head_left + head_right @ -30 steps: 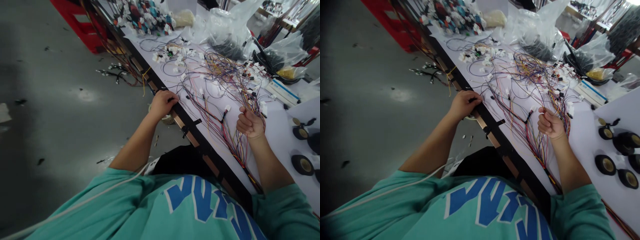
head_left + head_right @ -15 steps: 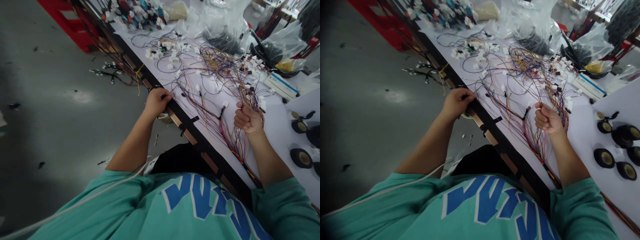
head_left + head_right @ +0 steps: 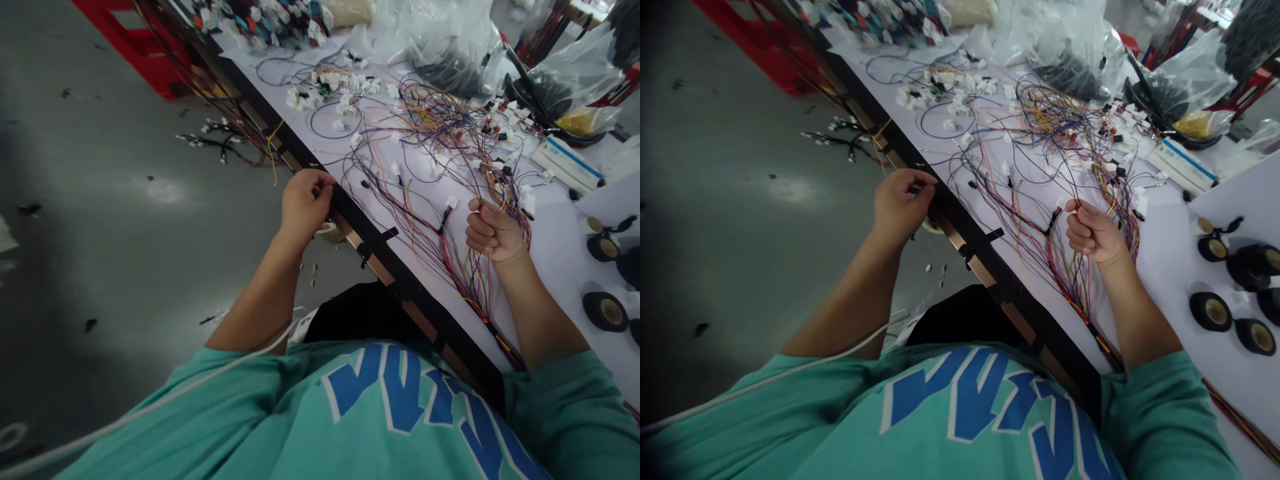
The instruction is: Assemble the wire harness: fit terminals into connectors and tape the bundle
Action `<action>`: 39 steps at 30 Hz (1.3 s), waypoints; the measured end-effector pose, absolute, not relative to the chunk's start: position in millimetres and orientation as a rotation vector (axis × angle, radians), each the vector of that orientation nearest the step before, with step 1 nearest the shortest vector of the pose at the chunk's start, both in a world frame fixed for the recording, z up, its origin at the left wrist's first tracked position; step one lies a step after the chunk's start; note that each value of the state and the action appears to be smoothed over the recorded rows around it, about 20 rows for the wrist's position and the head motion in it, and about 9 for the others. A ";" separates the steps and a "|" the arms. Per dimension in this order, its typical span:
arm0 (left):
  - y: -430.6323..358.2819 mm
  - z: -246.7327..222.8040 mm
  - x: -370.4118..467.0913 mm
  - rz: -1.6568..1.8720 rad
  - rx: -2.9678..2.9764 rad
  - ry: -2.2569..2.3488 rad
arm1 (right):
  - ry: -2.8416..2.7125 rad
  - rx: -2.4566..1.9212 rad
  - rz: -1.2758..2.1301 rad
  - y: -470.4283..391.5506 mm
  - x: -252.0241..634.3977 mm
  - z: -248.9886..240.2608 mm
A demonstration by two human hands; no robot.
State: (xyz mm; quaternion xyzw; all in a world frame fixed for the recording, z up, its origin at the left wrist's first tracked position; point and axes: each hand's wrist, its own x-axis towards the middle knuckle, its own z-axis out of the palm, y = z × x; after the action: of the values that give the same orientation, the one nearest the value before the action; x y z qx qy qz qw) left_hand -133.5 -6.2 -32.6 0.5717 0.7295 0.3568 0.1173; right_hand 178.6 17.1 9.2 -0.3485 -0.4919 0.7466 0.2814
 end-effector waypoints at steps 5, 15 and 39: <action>-25.3 -16.6 -111.0 1.097 1.742 1.941 | -1.363 -1.001 2.068 16.9 171.7 15.9; -57.3 -3.4 -44.2 0.884 1.018 0.719 | -1.842 -1.028 2.002 -11.4 130.7 37.2; -45.1 -20.5 -81.7 0.765 0.629 0.589 | -2.319 -1.615 0.636 -117.3 191.5 -1.3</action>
State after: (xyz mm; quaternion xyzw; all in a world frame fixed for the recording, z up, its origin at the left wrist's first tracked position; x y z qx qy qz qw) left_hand -81.7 -45.1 -20.5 0.2974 0.2785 0.3616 0.8386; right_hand 191.5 -117.3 -1.3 -0.5535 -0.7945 0.2179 0.1223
